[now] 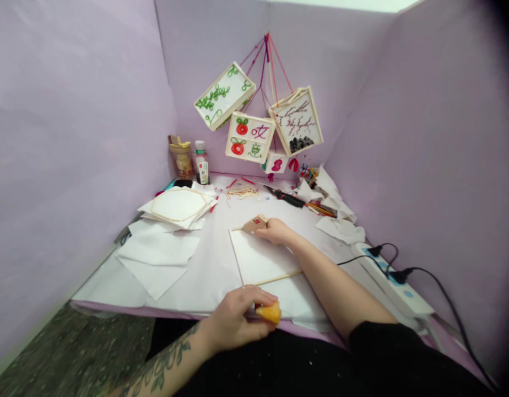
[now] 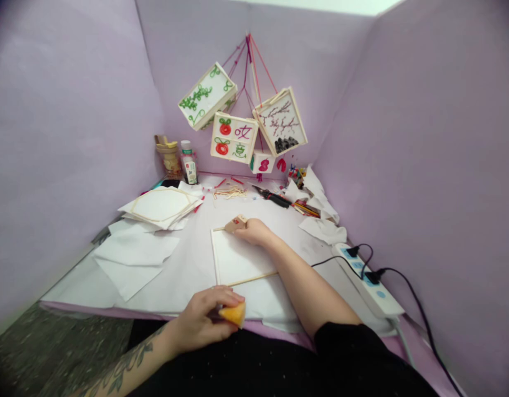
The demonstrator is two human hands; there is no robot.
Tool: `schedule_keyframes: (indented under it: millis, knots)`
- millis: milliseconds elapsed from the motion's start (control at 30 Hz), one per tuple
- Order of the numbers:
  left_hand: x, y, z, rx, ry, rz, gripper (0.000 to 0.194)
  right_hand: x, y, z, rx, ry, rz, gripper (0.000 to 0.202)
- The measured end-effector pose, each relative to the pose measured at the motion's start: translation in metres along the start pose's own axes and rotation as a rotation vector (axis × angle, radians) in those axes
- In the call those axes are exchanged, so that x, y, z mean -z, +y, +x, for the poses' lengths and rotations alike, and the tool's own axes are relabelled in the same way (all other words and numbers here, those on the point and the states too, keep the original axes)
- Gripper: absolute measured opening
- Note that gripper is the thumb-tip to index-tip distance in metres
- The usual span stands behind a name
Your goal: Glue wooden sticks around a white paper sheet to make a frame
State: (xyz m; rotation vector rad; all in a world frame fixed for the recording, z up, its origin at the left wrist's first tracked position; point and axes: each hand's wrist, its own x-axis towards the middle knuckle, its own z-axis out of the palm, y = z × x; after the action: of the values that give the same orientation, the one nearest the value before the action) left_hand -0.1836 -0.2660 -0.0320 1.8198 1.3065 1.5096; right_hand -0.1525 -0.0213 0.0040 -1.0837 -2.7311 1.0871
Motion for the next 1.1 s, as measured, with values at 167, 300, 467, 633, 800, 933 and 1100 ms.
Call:
schedule_keyframes:
  millis: [167, 300, 467, 633, 800, 933, 1100]
  knots:
    - [0.0006, 0.0025, 0.0028, 0.031, -0.003, 0.079, 0.034, 0.0024, -0.0022, -0.0019, -0.016, 0.027, 0.053, 0.023]
    - [0.0005, 0.0033, 0.0038, 0.079, -0.016, 0.103, 0.034, 0.0011, -0.0036, -0.0013, -0.014, 0.024, 0.019, 0.024]
    - [0.0005, 0.0046, 0.0051, 0.158, -0.041, 0.104, 0.033, 0.0024, -0.0006, -0.0012, -0.027, 0.005, 0.004, 0.025]
    - [0.0016, 0.0042, 0.0071, 0.165, -0.066, 0.099, 0.034, 0.0041, -0.0009, -0.0020, -0.025, 0.028, 0.041, 0.023]
    - [0.0025, 0.0049, 0.0070, 0.199, -0.075, 0.074, 0.033, 0.0035, 0.0009, -0.0008, -0.044, -0.001, -0.014, 0.026]
    - [0.0034, 0.0069, 0.0070, 0.237, -0.098, 0.047, 0.032, 0.0054, 0.0023, -0.0012, -0.049, 0.011, 0.044, 0.023]
    - [0.0043, 0.0073, 0.0085, 0.265, -0.089, 0.047, 0.033, 0.0070, 0.0011, -0.0016, -0.046, 0.019, 0.035, 0.022]
